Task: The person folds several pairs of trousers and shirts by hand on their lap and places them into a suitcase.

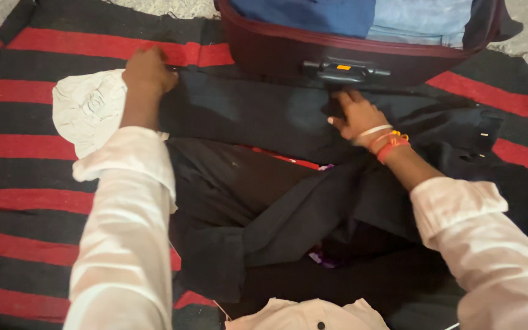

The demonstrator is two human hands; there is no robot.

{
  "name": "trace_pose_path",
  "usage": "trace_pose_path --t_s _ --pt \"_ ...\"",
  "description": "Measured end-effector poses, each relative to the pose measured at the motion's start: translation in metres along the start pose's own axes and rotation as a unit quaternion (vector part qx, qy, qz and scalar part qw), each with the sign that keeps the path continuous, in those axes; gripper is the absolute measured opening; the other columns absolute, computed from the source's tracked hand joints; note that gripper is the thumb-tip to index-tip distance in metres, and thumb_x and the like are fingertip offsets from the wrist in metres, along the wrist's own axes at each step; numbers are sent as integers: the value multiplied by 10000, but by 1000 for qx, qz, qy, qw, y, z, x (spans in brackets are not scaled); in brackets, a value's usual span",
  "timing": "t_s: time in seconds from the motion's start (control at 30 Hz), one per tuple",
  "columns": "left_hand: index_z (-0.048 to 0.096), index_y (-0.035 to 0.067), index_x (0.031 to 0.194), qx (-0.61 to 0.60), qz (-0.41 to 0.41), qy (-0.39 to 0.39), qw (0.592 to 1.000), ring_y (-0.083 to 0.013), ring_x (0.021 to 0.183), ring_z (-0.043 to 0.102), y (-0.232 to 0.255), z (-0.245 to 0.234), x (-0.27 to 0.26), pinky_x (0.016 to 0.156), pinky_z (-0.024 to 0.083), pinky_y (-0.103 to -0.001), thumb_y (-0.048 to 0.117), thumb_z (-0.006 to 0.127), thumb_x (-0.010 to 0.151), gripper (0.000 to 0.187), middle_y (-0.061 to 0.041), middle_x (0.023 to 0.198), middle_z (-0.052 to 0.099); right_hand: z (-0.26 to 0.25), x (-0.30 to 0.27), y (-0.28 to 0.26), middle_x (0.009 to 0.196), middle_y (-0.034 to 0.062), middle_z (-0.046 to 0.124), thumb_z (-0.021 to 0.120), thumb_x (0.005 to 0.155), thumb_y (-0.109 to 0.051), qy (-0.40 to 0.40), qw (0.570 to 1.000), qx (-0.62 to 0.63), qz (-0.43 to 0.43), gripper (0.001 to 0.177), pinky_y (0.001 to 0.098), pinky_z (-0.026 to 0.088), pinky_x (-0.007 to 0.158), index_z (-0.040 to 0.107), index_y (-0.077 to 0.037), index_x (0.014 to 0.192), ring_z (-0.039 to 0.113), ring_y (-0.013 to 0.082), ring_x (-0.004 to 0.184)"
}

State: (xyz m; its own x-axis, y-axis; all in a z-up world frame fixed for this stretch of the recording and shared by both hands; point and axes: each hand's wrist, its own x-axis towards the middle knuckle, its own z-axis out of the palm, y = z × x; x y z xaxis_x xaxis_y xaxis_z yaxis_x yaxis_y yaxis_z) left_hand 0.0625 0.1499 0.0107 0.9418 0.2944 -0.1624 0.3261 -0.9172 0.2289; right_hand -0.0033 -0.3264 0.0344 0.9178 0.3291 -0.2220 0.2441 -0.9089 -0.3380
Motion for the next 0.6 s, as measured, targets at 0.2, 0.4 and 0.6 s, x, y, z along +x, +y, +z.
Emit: trace_pose_path --t_s 0.2,0.4,0.6 --pt "664 213 1215 53 137 -42 988 -381 1313 472 35 55 -1 948 416 -615 354 848 728 539 -119 1378 545 28 7 25 1634 221 296 713 887 -299 -37 998 -33 -30 693 554 484 994 428 -110 1489 565 510 1203" --pt "786 154 1147 157 60 52 984 -333 1352 540 7 83 26 1104 408 -590 255 765 939 232 -88 1344 652 7 -23 31 1682 207 111 679 909 -346 -143 988 -37 -39 829 524 390 1128 273 -161 1607 493 512 1300" --pt "761 132 1075 129 121 131 976 -371 1145 607 46 38 -16 914 460 -580 138 779 739 337 -125 1207 672 -81 -100 46 1655 195 219 639 916 -441 -219 972 -20 -84 752 494 311 1148 374 -132 1549 429 408 1399"
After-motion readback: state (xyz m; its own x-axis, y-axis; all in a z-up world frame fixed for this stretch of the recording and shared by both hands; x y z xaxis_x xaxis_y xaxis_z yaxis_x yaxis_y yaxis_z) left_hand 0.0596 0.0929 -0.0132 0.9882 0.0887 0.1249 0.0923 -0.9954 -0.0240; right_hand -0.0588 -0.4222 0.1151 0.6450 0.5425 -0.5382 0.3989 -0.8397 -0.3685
